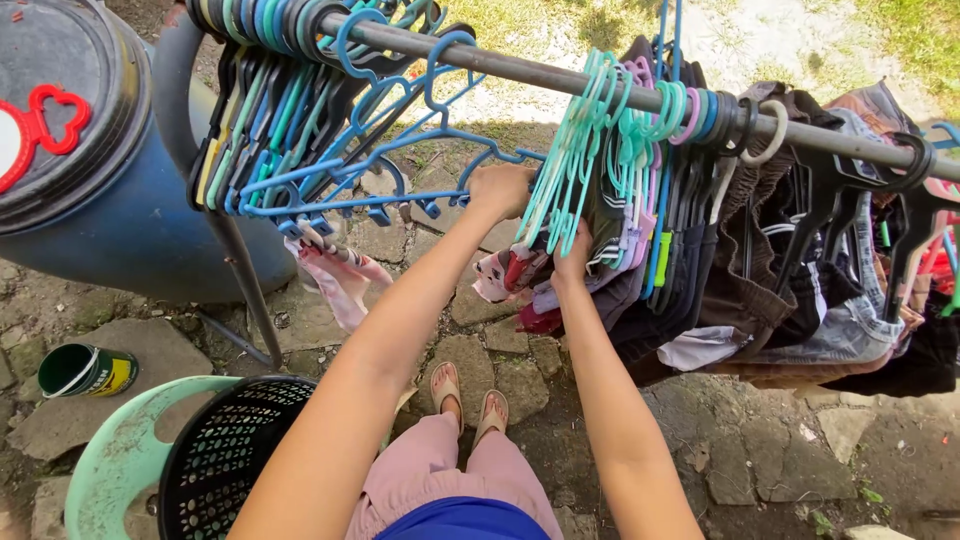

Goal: Hanging laundry on hangers and placing them on a drying rack outdoors.

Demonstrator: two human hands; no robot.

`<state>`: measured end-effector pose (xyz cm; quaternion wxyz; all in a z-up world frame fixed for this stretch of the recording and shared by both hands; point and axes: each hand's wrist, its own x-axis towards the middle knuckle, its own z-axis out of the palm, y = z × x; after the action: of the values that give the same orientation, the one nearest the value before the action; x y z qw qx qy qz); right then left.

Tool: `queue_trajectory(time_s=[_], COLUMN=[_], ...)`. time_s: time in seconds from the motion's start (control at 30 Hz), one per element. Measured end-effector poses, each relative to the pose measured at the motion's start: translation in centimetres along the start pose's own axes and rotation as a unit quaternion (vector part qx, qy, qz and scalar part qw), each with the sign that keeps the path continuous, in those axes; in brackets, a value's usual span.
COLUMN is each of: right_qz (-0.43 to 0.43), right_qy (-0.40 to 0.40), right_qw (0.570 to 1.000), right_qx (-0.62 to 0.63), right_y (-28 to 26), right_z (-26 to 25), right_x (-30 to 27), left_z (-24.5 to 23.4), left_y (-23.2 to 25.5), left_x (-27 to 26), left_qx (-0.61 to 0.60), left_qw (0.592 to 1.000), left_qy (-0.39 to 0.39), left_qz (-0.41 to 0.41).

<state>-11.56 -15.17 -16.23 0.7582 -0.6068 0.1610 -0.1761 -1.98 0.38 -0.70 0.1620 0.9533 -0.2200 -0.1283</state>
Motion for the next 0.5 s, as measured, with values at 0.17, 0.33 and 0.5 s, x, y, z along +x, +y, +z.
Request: queue_trajectory(time_s=[0.17, 0.33, 0.5], right_qz=[0.057, 0.089, 0.211], right_qy=[-0.043, -0.074, -0.086], right_qw=[0.997, 0.993, 0.969], right_qx=[0.004, 0.009, 0.100], right_y=[-0.8, 0.3, -0.5], right_z=[-1.1, -2.2, -1.5], right_x=[-0.2, 0.1, -0.3], left_z=[-3.6, -2.5, -3.8], left_y=[2.8, 2.2, 2.9], left_x=[-2.7, -2.6, -3.8], left_qx=[0.024, 0.044, 0.051], left_qw=[0.999, 0.999, 0.996], left_qy=[-0.037, -0.028, -0.072], left_qz=[-0.008, -0.015, -0.023])
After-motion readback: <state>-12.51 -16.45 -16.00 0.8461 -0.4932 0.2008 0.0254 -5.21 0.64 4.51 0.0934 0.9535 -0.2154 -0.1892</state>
